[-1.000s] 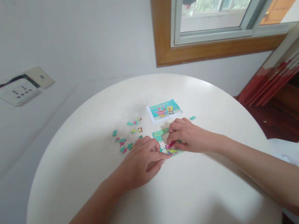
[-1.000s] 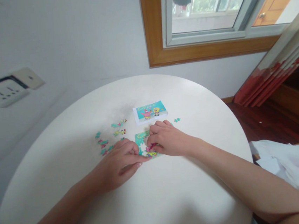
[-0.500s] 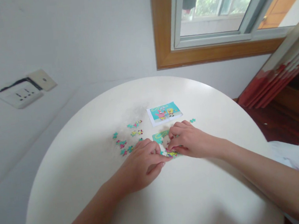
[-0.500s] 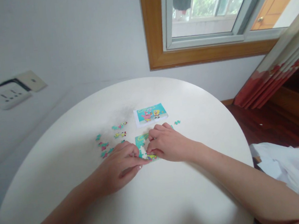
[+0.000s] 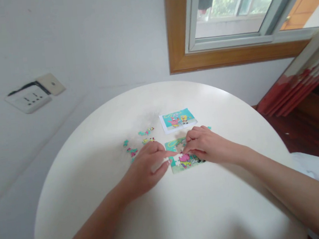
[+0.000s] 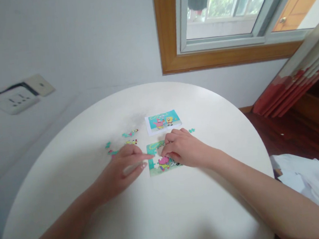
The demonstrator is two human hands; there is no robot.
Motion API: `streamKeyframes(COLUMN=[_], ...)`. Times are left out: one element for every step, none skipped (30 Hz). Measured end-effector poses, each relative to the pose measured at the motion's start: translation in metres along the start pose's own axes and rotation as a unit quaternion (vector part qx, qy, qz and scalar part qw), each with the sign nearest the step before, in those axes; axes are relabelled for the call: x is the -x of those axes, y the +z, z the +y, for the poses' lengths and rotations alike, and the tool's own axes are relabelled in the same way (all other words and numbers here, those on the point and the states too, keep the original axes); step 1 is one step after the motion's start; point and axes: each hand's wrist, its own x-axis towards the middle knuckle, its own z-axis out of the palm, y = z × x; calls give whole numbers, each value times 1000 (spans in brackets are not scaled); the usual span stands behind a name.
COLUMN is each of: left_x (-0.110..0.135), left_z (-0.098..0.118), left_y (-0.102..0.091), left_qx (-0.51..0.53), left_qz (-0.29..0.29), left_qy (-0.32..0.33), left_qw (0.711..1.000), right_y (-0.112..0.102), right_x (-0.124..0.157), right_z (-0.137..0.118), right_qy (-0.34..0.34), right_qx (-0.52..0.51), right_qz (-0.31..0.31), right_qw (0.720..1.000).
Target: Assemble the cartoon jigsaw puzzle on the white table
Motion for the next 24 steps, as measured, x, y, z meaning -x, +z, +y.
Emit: streamKeyframes(left_x=[0, 1, 3, 5, 7, 9, 12, 14, 16, 17, 18, 19, 20, 21, 21, 22, 24, 25, 27, 29, 31, 32, 33, 35], left_z=[-5, -12, -19, -27, -35, -42, -49, -55, -59, -62, -64, -65, -65, -65, -65, -66, -67, -68, -70, -73, -75, -77, -79, -80], left_y=[-6, -12, -19, -26, -32, -37, -42, -45, -47, -48, -48, -48, -47, -47, -46, -46, -47, -48, -50, -53, -56, -58, -61, -64], left_qx=[-9, -27, -48, -74, -102, -124, -139, -149, -157, -161, -163, -163, -162, -161, -159, -159, -160, -160, -158, -153, -143, -132, -122, -115], left_qz=[41, 74, 98, 118, 125, 130, 130, 126, 125, 122, 121, 119, 116, 113, 107, 102, 96, 88, 77, 63, 50, 38, 29, 26], left_qy=[-16, -39, -58, -74, -94, -110, -128, -141, -150, -156, -160, -162, -163, -164, -167, -171, -176, -181, -185, -188, -190, -191, -192, -193], left_qw=[999, 996, 992, 988, 982, 977, 973, 971, 968, 967, 966, 966, 966, 967, 967, 967, 967, 966, 967, 968, 970, 972, 973, 974], right_y=[1, 1, 1, 1, 0, -1, -2, -2, -2, -1, 0, 2, 3, 5, 5, 5, 4, 3, 2, 0, -1, -3, -3, -3], right_x=[0, 1, 1, 1, 2, 2, 2, 2, 2, 1, 1, 1, 0, 0, 0, -1, -1, -2, -3, -6, -9, -14, -20, -27], right_z=[1, 1, 2, 2, 1, 1, 0, 0, -1, -1, -1, -2, -2, -3, -3, -4, -6, -7, -9, -11, -13, -16, -19, -23], right_qy=[-3, -9, -13, -15, -16, -15, -15, -16, -20, -27, -34, -38, -40, -41, -40, -37, -34, -34, -33, -33, -35, -38, -42, -50], right_qx=[-9, -18, -24, -28, -28, -28, -27, -28, -31, -35, -38, -39, -41, -44, -49, -54, -59, -60, -57, -49, -40, -31, -25, -22], right_qz=[-2, -6, -11, -12, -9, -1, 7, 13, 13, 8, -1, -10, -14, -11, -4, 6, 17, 26, 30, 30, 26, 20, 12, 3], right_qw=[1000, 1000, 1000, 999, 999, 1000, 999, 999, 999, 999, 999, 998, 998, 998, 998, 998, 998, 997, 997, 998, 998, 999, 999, 999])
